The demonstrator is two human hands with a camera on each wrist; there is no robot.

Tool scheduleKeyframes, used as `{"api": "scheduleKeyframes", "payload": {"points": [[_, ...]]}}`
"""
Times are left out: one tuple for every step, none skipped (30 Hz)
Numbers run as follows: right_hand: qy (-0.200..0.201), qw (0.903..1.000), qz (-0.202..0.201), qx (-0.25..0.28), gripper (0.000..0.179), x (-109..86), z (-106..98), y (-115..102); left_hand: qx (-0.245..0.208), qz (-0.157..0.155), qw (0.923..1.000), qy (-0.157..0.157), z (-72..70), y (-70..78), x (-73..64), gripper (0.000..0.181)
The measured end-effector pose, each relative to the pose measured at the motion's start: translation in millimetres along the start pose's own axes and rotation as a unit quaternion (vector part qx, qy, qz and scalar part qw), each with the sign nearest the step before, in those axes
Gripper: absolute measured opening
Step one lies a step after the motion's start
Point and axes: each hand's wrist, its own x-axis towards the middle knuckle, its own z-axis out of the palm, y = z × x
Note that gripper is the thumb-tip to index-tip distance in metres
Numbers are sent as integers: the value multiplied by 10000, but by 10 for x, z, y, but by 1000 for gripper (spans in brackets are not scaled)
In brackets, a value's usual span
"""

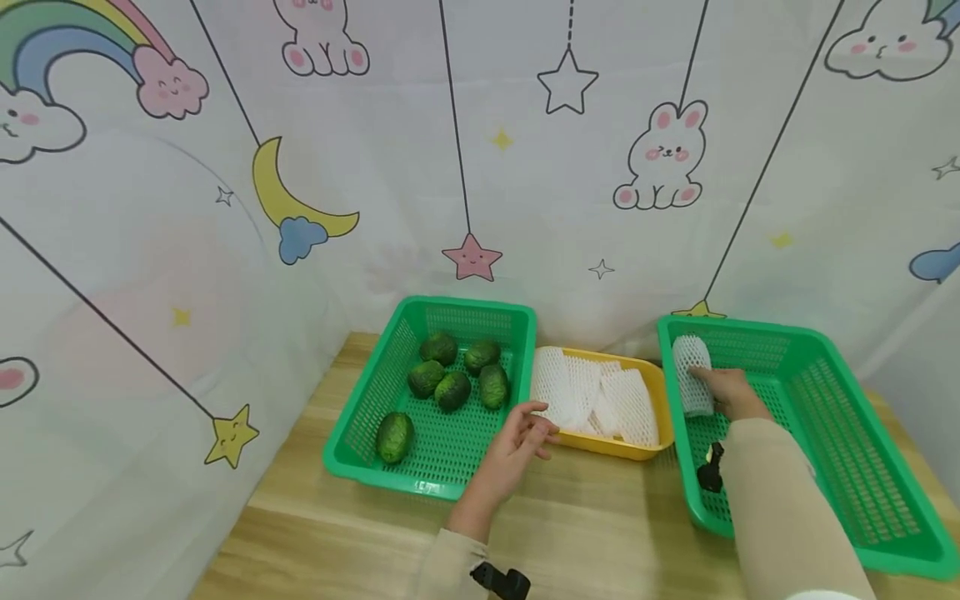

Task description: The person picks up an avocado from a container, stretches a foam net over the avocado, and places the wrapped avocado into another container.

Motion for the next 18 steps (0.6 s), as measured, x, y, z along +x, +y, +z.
{"api": "scheduleKeyframes", "payload": {"points": [[-29, 10000, -2, -51, 74, -5, -1, 38, 18, -30, 10000, 7, 7, 2, -22, 32], [-18, 9999, 21, -116, 74, -6, -1, 73, 36, -46, 10000, 29, 13, 4, -42, 32], [-16, 9998, 29, -206, 75, -2, -2, 108, 73, -56, 9999, 68, 20, 1, -59, 31], [-12, 9995, 36, -324, 76, -10, -1, 131, 52, -45, 9999, 77, 24, 1, -74, 31], [-9, 9990, 38, -436, 77, -14, -2, 151, 33, -37, 10000, 72, 28, 0, -86, 30], [-15, 9986, 55, -529, 78, -23, -3, 164, 19, -18, 10000, 76, 31, -2, -96, 30], [-32, 9982, 73, -601, 80, -33, -6, 175, -5, 4, 10000, 66, 34, -6, -104, 30], [-74, 9977, 77, -672, 81, -47, -10, 180, -43, 27, 10000, 63, 36, -8, -109, 30], [-166, 9969, 72, -770, 83, -61, -15, 183, -71, 54, 9999, 54, 37, -11, -114, 30], [-269, 9961, 64, -844, 84, -74, -21, 183, -86, 74, 9999, 44, 36, -13, -116, 30], [-416, 9952, 45, -888, 86, -89, -30, 177, -90, 95, 9999, 46, 34, -16, -117, 29], [-584, 9940, 33, -927, 87, -104, -38, 166, -92, 120, 9999, 57, 31, -18, -116, 29], [-775, 9921, 18, -987, 88, -125, -48, 147, -91, 140, 9998, 66, 28, -19, -114, 29], [-953, 9899, -3, -1049, 89, -151, -62, 120, -82, 146, 9998, 73, 23, -18, -110, 28], [-1097, 9872, -36, -1157, 90, -186, -80, 85, -63, 148, 9998, 72, 20, -18, -103, 28], [-1185, 9853, -68, -1229, 91, -230, -97, 42, -47, 149, 9999, 72, 19, -18, -94, 28], [-1235, 9841, -106, -1269, 93, -285, -113, -10, -33, 148, 9999, 61, 19, -15, -82, 28], [-1239, 9834, -154, -1317, 94, -351, -129, -63, -26, 161, 9999, 42, 24, -16, -64, 27]]}}
